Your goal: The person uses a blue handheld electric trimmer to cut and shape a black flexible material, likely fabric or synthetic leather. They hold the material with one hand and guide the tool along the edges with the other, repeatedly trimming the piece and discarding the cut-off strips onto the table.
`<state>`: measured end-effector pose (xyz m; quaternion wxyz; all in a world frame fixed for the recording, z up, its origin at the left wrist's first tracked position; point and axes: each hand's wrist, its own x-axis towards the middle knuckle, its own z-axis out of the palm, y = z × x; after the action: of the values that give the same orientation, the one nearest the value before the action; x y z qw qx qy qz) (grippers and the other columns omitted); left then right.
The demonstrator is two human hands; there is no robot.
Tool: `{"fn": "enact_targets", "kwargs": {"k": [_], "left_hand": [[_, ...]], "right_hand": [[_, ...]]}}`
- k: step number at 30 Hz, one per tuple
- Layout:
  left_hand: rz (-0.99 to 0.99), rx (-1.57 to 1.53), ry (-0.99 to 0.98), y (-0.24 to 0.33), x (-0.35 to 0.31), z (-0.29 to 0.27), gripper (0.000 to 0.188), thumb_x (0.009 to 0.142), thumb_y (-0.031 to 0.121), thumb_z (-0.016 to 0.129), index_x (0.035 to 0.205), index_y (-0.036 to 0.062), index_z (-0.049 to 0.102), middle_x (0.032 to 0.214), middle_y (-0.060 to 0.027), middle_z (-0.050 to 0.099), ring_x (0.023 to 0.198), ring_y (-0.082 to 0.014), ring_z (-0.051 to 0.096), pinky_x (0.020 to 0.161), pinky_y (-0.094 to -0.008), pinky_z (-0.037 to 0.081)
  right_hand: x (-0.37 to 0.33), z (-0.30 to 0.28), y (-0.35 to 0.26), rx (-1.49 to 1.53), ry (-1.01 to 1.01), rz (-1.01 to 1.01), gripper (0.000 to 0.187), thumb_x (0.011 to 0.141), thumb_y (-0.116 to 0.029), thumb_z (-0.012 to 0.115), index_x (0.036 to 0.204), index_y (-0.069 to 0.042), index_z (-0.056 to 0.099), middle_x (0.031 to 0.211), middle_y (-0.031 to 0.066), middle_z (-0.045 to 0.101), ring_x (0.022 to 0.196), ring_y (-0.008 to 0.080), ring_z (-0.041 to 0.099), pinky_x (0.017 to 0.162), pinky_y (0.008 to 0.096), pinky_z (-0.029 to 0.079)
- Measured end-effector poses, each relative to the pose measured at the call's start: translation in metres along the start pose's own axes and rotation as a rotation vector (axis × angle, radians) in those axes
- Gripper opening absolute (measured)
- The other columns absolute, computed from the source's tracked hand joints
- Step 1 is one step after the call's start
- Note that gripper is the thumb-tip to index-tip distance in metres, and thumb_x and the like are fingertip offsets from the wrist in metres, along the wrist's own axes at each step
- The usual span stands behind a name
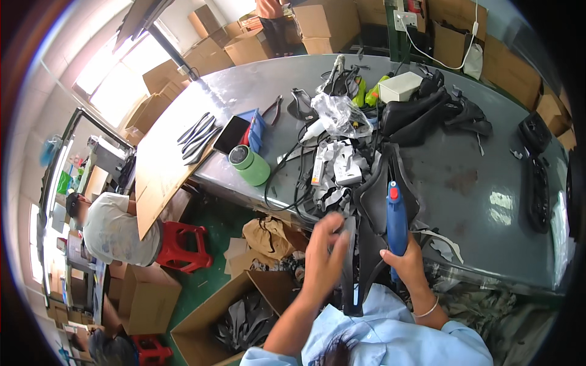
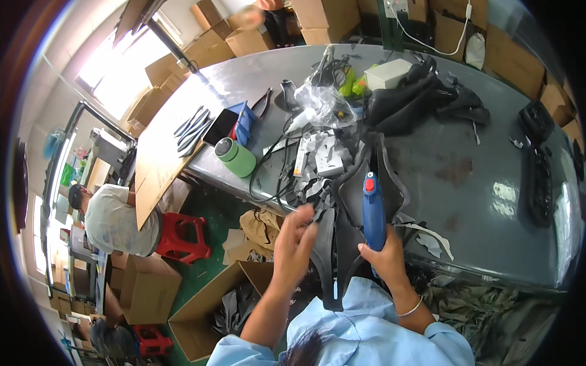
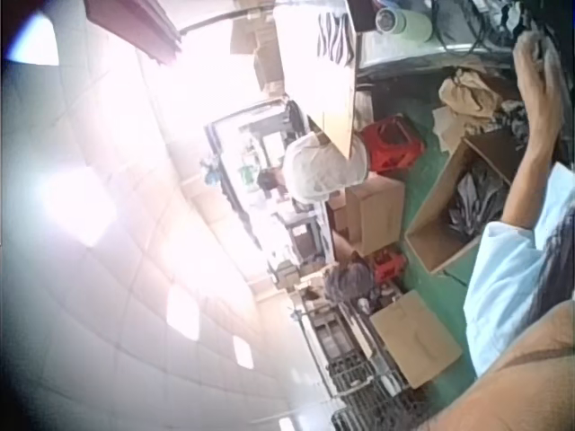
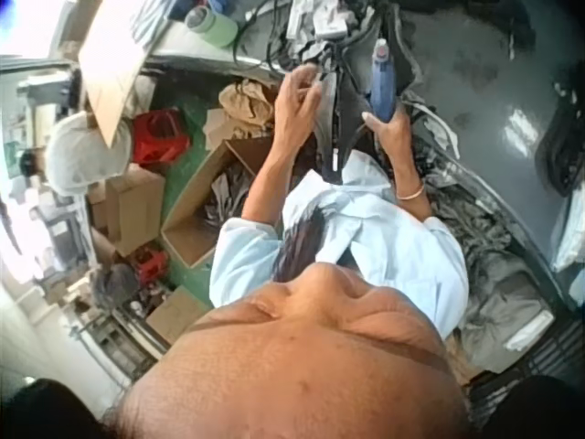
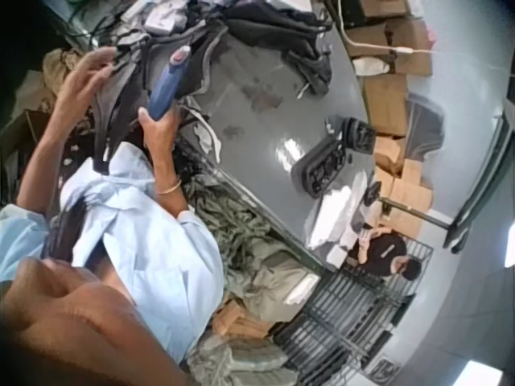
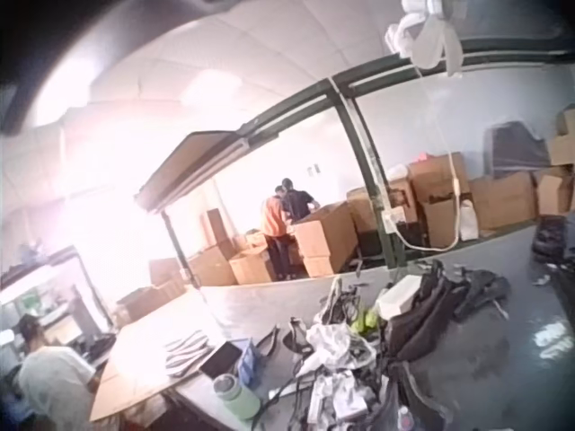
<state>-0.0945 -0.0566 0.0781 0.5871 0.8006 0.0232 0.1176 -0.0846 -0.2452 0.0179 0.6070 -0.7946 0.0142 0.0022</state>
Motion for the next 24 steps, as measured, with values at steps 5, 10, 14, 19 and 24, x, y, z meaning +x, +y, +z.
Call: {"fn": "enact_targets", "kwargs": {"k": [5,10,14,19,24], "left_hand": [[-0.250,0.294,-0.265,-0.043,0.065,0.028,0.042,0.081,0.033,0.065,0.102,-0.0027,0.059,0.078,-0.0118,0.063,0.072,-0.0223,0.060,0.067,-0.0345,0.047],[-0.333,-0.077,-0.139,-0.072,0.102,0.039,0.030,0.083,0.025,0.065,0.092,-0.0032,0.059,0.072,-0.0031,0.057,0.061,-0.0092,0.051,0.053,-0.0254,0.037],[-0.314,-0.123,-0.015,-0.031,0.099,0.029,0.041,0.086,0.030,0.062,0.108,-0.0039,0.057,0.086,-0.0068,0.061,0.070,-0.0116,0.058,0.062,-0.0232,0.042],[-0.272,-0.159,-0.070,-0.023,0.037,-0.020,0.050,0.084,0.034,0.064,0.117,-0.0018,0.054,0.106,-0.0085,0.060,0.097,-0.0176,0.057,0.083,-0.0292,0.044],[-0.453,-0.339,-0.147,-0.021,-0.027,-0.040,0.042,0.082,0.022,0.068,0.114,-0.0032,0.056,0.105,-0.0088,0.062,0.094,-0.0141,0.058,0.081,-0.0260,0.046]], "right_hand": [[-0.012,-0.002,-0.007,-0.062,-0.066,-0.025,0.038,0.065,-0.015,0.075,0.094,0.001,0.055,0.076,0.0151,0.062,0.068,0.0251,0.063,0.066,0.0358,0.049],[-0.020,-0.007,-0.002,-0.057,-0.079,-0.035,0.046,0.065,-0.013,0.074,0.104,0.001,0.055,0.078,0.0158,0.062,0.071,0.0264,0.064,0.069,0.0366,0.049],[-0.024,-0.014,-0.008,-0.009,-0.098,0.023,0.047,0.065,-0.012,0.074,0.106,0.001,0.055,0.078,0.0104,0.060,0.070,0.0206,0.060,0.069,0.0336,0.048],[-0.009,-0.023,-0.019,0.110,-0.083,0.041,0.046,0.064,-0.012,0.073,0.105,0.001,0.055,0.080,0.0058,0.057,0.070,0.0149,0.054,0.068,0.0305,0.046],[-0.001,-0.013,-0.025,0.107,-0.166,0.020,0.045,0.064,-0.011,0.071,0.105,0.000,0.055,0.082,0.0037,0.055,0.073,0.0126,0.050,0.069,0.0283,0.044]]}}
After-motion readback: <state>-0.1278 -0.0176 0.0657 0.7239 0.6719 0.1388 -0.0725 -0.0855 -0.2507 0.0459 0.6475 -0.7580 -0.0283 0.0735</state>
